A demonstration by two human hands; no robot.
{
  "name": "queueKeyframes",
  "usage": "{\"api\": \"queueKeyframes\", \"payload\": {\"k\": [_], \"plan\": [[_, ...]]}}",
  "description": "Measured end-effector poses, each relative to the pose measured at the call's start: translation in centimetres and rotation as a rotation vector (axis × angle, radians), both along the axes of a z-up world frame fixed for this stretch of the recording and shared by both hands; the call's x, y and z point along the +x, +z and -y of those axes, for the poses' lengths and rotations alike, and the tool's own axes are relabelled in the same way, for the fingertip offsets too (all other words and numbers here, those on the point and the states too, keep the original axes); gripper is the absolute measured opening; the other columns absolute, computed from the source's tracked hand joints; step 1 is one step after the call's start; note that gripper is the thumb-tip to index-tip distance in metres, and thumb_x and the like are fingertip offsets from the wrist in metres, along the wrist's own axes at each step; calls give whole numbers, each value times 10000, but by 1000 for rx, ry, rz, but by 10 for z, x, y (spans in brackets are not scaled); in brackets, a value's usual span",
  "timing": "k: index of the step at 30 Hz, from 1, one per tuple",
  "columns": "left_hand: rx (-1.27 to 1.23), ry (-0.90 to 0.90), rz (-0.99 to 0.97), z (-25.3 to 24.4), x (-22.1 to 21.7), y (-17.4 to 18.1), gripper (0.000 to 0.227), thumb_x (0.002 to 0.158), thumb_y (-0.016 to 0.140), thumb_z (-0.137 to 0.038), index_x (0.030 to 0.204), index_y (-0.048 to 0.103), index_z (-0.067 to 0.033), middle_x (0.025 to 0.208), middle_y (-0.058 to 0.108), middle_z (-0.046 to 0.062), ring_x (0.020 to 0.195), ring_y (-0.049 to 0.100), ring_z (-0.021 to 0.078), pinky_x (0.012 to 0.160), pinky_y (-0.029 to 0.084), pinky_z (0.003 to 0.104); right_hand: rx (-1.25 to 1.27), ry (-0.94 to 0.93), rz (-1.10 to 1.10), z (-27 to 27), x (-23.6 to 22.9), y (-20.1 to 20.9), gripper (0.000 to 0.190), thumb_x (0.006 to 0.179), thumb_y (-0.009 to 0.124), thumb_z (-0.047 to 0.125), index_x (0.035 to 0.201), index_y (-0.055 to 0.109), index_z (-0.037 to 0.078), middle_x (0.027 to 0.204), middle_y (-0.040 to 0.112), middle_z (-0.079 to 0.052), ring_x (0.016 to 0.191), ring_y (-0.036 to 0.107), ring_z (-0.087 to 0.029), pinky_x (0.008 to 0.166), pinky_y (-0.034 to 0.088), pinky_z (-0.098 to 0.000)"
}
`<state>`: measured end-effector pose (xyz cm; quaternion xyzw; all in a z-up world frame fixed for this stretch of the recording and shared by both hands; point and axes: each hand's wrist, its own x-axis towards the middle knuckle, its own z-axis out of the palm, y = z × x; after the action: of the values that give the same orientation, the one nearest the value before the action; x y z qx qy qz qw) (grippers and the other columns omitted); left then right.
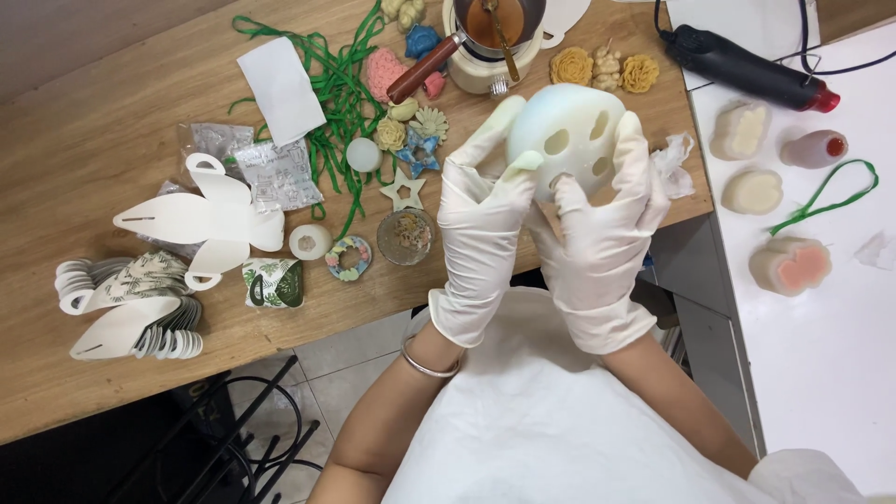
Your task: Cleaning and preparing a silicone candle mold with a heat gun and wipes.
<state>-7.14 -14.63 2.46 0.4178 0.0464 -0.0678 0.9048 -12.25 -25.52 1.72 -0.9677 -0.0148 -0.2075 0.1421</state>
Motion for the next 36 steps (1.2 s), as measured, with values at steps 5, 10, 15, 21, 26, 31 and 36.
{"api": "queueKeyframes", "payload": {"k": [5,10,15,21,26,31,36], "plan": [[16,25,20,2,-3,-13,487,1006,663,58,1438,442,95,1482,553,213,1275,623,218,1098,563,360,353,-148,-100,4,19,-6,465,953,713,-30,1378,527,-58,1543,449,-204,1392,399,-386,1211,374,-503],[68,39,32,-2,1,-18,484,983,684,3,1402,448,63,1485,548,162,1289,614,195,1093,551,346,492,85,-132,12,26,16,272,791,802,18,970,599,-14,1432,403,-246,1324,432,-344,1124,426,-458],[187,107,45,-7,11,-31,416,1020,686,-43,1380,501,51,1425,611,164,1241,618,166,1084,537,312,1451,108,-52,44,8,75,125,950,741,-26,932,645,52,1204,652,-163,1094,629,-222,1007,522,-384],[265,94,50,-14,11,-25,392,1017,701,-85,1353,531,27,1384,618,154,1231,601,146,1075,534,302,1325,-83,-69,69,-6,61,49,1032,706,-30,1003,667,-25,960,725,-137,886,692,-164,913,570,-280],[354,108,28,-15,8,-25,374,1019,708,-107,1334,557,26,1341,627,144,1213,598,154,1057,530,303,1271,-16,-95,61,-14,53,107,1118,688,-24,1040,687,-98,982,719,-180,898,696,-188,882,534,-276],[312,136,63,-19,3,-15,333,1048,688,-117,1328,567,17,1378,643,126,1261,599,161,1105,514,298,1487,-141,-184,50,-10,59,93,1095,654,27,1084,676,-63,1001,749,-180,912,719,-200,894,588,-299],[364,133,62,-18,-2,-14,361,1028,715,-112,1335,561,-1,1360,650,115,1223,620,149,1085,537,305,1467,-205,-243,38,-6,68,99,1059,639,-2,1138,642,-61,1030,735,-178,894,724,-187,849,597,-291]]}}
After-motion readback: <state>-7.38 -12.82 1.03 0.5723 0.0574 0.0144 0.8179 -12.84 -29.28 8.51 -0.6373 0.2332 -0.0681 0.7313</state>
